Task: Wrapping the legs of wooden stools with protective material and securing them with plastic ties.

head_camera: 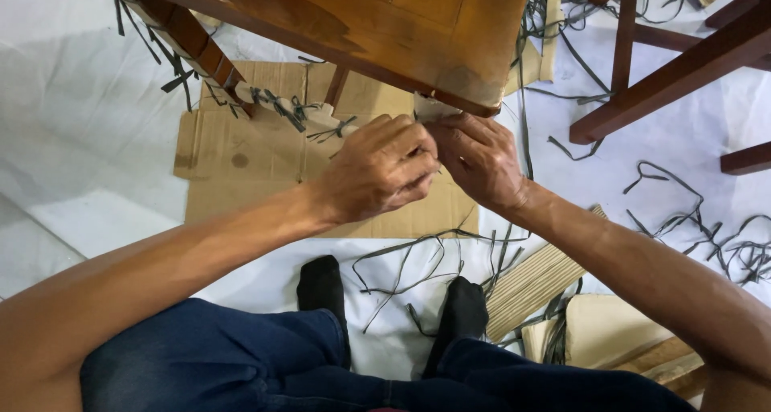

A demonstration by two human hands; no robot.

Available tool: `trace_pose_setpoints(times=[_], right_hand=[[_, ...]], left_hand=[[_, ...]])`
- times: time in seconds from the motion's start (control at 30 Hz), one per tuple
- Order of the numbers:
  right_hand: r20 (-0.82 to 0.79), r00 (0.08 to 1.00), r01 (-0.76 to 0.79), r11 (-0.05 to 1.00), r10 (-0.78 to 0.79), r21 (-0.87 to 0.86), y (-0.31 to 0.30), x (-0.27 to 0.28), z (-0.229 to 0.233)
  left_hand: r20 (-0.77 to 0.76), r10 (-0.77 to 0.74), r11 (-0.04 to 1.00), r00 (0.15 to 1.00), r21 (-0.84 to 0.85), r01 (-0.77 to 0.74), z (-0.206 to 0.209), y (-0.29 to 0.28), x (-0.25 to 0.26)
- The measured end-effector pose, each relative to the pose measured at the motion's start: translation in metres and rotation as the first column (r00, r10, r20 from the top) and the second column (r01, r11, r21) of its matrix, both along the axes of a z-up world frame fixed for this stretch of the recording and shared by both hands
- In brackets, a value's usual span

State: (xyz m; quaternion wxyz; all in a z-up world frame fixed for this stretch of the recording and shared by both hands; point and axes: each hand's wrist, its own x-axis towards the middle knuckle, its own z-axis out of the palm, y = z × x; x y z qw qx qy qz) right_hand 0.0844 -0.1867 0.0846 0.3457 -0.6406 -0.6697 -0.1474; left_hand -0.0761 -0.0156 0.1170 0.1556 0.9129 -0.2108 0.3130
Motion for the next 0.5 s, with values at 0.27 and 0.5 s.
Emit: trace_pose_setpoints(times=[0.27, 0.5], right_hand=[[-0.026, 1.0, 0.0, 1.0, 0.001, 0.011, 0.003, -0.011, 0.012], [-0.149, 0.988, 0.021, 0.999, -0.025, -0.032, 0.001, -0.016, 0.012]], left_hand=[[0.088, 0.036, 0.999, 0.995, -0.037, -0.032, 0.016, -0.004, 0.0], [-0.031, 0.117, 0.942, 0.993, -0.313, -0.12, 0.004, -0.005, 0.004]])
